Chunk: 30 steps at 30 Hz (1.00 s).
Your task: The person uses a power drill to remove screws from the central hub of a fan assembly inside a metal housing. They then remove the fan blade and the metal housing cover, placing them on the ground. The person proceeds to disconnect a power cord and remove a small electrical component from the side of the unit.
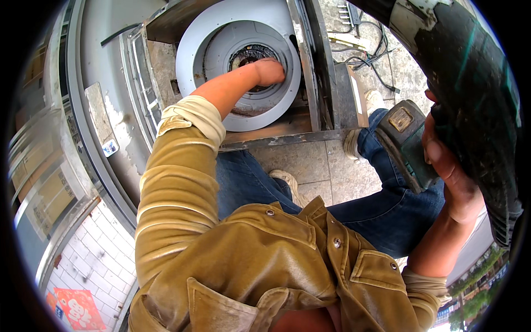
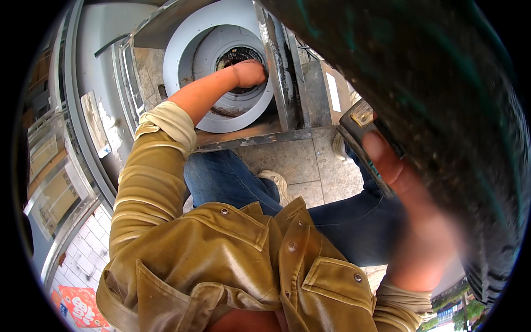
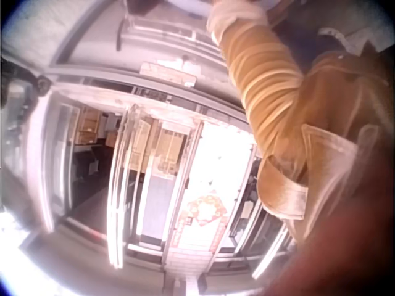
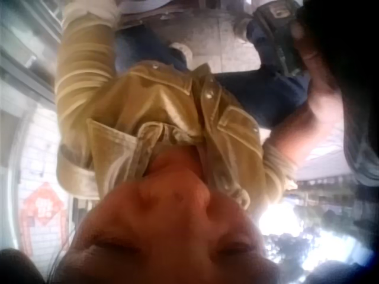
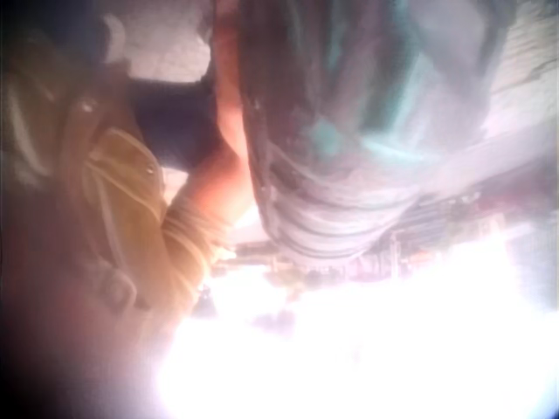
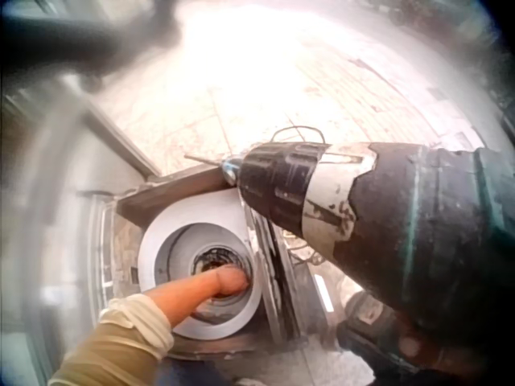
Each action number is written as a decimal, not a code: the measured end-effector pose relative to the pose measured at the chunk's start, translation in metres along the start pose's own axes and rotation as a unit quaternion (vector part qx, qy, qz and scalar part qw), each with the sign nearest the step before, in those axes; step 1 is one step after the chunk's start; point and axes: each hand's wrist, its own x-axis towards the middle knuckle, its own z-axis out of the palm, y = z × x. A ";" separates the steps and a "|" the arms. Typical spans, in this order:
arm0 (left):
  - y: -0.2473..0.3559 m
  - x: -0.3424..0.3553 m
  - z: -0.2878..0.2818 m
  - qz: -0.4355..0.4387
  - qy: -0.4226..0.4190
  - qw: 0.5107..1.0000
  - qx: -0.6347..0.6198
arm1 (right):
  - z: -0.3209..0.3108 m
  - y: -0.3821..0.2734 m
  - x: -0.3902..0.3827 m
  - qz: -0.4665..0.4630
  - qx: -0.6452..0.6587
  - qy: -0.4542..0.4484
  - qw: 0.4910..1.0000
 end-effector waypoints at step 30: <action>0.008 -0.031 -0.018 -0.127 0.212 0.962 -0.113 | 0.005 -0.034 0.003 0.081 0.190 -0.005 0.978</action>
